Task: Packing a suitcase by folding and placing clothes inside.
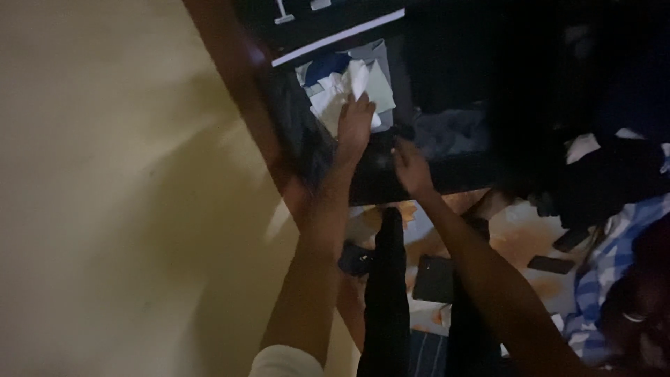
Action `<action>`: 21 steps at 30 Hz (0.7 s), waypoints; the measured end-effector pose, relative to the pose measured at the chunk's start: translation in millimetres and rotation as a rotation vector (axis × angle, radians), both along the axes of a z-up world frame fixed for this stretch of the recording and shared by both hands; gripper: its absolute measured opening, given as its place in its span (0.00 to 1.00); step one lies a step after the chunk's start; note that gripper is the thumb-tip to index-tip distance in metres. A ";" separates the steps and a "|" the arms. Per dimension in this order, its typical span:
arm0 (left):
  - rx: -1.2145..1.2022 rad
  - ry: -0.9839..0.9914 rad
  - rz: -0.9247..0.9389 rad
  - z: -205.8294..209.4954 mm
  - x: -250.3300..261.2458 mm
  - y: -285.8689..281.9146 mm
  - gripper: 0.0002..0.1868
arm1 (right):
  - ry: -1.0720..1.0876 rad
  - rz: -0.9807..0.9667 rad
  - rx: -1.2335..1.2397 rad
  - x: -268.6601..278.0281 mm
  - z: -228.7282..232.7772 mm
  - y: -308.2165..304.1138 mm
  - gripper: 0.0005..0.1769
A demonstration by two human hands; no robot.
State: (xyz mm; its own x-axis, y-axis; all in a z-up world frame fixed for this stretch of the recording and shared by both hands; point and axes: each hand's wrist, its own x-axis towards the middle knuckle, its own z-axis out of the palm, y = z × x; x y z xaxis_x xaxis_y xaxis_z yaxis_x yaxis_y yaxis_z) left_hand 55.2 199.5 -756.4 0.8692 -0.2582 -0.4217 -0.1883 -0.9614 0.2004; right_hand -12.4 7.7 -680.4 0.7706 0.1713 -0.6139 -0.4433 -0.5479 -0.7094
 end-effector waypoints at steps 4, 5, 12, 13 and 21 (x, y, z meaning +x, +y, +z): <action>-0.223 -0.080 0.100 91.0 8.3 10.4 0.14 | 0.016 0.026 -0.034 4.0 43.5 0.0 0.27; -0.336 -0.096 0.131 110.8 7.3 11.0 0.10 | -0.043 0.011 -0.015 2.0 52.6 -1.6 0.32; -0.940 0.015 0.764 212.2 -30.3 -22.7 0.07 | -0.411 0.076 0.072 31.8 192.1 -30.5 0.46; -0.944 0.010 0.762 231.2 -28.7 -27.6 0.07 | -0.417 0.078 0.070 36.9 213.1 -37.2 0.46; -1.675 0.070 1.166 286.4 -62.5 -50.8 0.05 | -0.152 0.089 0.161 41.1 378.4 -89.4 0.23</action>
